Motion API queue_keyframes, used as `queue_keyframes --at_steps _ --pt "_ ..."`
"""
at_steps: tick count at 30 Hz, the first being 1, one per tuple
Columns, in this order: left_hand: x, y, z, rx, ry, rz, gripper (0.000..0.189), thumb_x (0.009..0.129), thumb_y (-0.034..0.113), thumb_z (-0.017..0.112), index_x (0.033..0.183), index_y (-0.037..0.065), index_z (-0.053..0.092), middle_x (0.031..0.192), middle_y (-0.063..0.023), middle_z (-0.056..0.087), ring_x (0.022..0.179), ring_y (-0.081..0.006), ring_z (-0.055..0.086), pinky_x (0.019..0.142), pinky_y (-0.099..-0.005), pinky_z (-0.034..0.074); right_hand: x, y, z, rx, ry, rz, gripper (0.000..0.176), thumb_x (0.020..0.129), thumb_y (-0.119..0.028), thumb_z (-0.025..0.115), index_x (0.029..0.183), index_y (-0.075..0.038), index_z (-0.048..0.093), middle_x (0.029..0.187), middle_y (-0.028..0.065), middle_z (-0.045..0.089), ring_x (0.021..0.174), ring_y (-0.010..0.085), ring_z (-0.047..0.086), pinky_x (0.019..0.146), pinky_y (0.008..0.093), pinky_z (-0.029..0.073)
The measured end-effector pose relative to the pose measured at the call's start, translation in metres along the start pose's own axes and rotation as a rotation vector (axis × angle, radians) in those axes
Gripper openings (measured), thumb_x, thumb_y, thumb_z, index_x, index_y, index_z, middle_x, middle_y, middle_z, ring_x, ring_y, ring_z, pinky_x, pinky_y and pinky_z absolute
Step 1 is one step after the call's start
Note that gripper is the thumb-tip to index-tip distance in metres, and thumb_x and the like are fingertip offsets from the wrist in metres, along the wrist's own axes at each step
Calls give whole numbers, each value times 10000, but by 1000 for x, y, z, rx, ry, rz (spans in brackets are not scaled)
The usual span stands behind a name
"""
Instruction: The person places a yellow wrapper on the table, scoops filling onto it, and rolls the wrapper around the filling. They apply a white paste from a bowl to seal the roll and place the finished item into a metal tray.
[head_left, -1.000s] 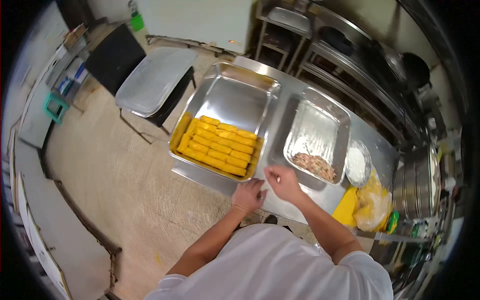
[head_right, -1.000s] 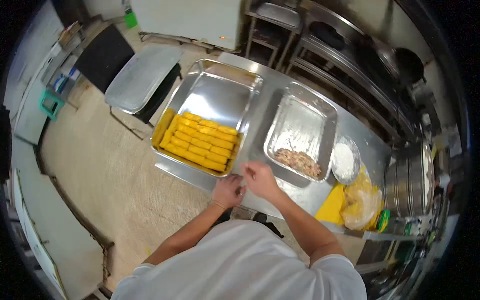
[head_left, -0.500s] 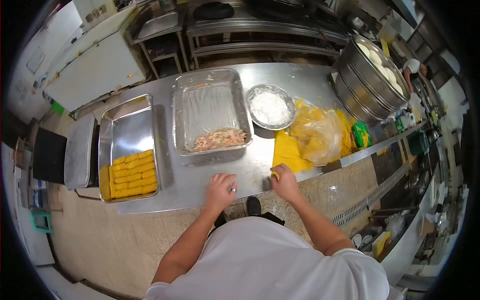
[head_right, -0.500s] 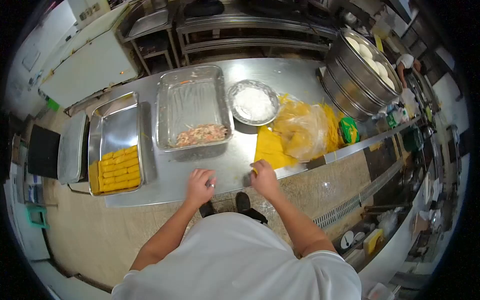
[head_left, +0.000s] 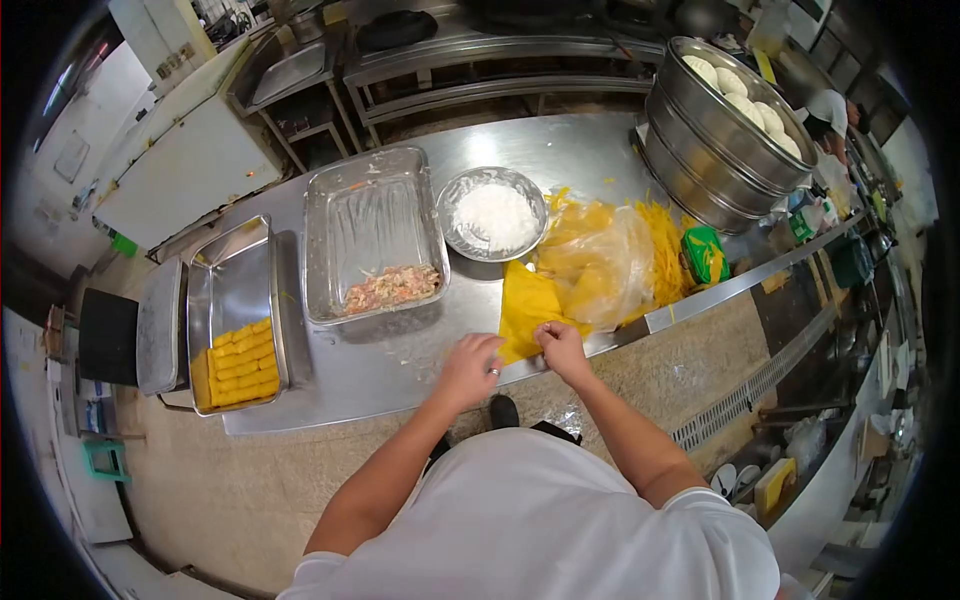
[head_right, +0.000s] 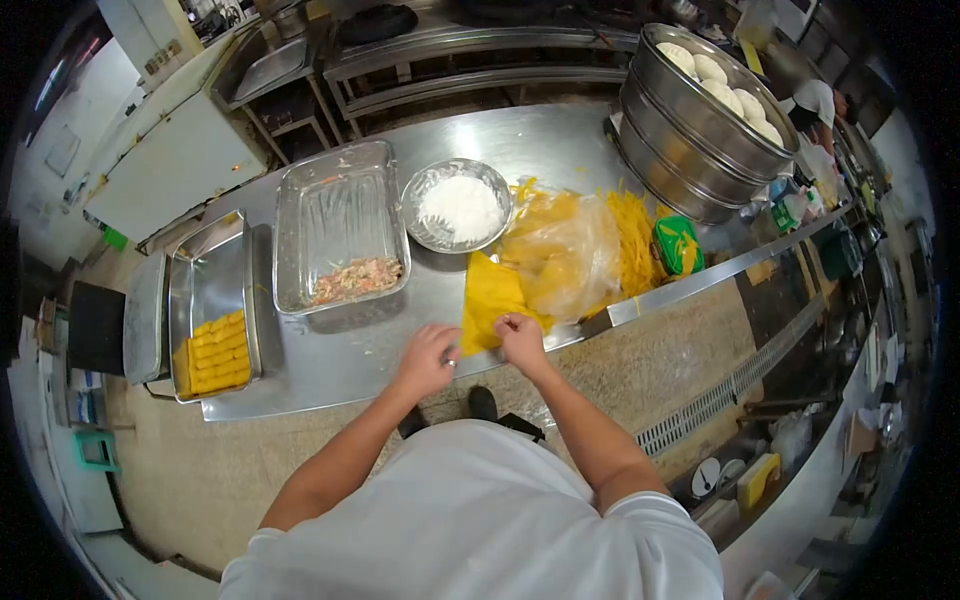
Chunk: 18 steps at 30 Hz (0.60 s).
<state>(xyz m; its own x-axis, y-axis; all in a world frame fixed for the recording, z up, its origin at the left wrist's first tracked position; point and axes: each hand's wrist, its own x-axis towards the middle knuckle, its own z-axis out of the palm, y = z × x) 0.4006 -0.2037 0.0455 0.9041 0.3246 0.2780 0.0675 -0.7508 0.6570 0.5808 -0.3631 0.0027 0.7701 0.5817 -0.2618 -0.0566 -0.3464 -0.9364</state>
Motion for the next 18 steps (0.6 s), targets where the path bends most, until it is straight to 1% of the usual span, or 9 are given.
queue_keyframes --at_steps 2,4,5,8,11,14,15,17,18 --pt "18 13 14 82 -63 133 418 931 182 744 1326 54 692 1342 -163 676 1299 -377 594 1116 -515 453 4 -7 -9 80 47 -36 117 984 -81 668 912 -18 734 875 -6 689 823 89 605 718 282 481" --pt "23 14 25 192 -209 89 455 946 203 733 1376 66 672 1414 -158 643 1371 -357 552 1168 -505 406 17 -21 -21 129 159 -129 97 981 -72 659 933 -31 732 883 -14 690 820 89 601 738 272 472" --pt "24 12 29 245 -283 66 474 953 214 728 1401 72 662 1451 -156 627 1406 -348 531 1194 -500 383 25 -31 -34 241 196 -152 83 978 -71 665 937 -35 727 893 -17 689 830 84 591 755 264 465" --pt "26 10 27 218 -323 24 463 952 222 729 1391 81 678 1473 -145 623 1431 -332 515 1211 -493 359 27 -98 -76 408 320 -260 72 992 -84 660 944 -46 700 929 -21 685 868 71 572 793 239 445" --pt "26 3 26 200 -295 56 445 978 241 708 1392 81 671 1445 -125 644 1401 -335 540 1177 -482 400 25 -128 -91 373 170 -459 76 1025 -71 625 983 -30 674 1005 -7 671 884 80 574 802 275 487" --pt "18 -13 37 -108 -29 -111 438 1022 297 692 1388 56 664 1300 -117 719 1271 -292 647 1065 -425 501 -1 -141 -55 199 45 -405 46 997 -58 641 973 -25 662 1092 46 704 925 121 615 863 282 500" --pt "15 -15 27 -433 36 -339 433 1033 314 690 1372 47 671 1273 -112 731 1225 -270 668 1023 -399 516 -5 -132 -36 -17 29 -593 38 963 -58 656 977 -23 656 1169 133 730 1030 226 672 949 344 519" --pt "10 -18 3 -1092 182 -776 431 1054 349 687 1342 28 684 1219 -100 755 1133 -228 710 941 -346 547 -29 -127 11 -193 -115 -725 66 935 -66 661 982 -19 660 1246 211 721 1138 361 674 1022 427 518" --pt "-1 -33 -6 -1228 176 -816 429 1062 353 681 1335 22 689 1242 -97 749 1122 -205 709 920 -331 546 -41 -121 37 -244 -217 -711 48 935 -57 670 968 -24 659 1268 220 713 1183 387 657 1049 445 508"
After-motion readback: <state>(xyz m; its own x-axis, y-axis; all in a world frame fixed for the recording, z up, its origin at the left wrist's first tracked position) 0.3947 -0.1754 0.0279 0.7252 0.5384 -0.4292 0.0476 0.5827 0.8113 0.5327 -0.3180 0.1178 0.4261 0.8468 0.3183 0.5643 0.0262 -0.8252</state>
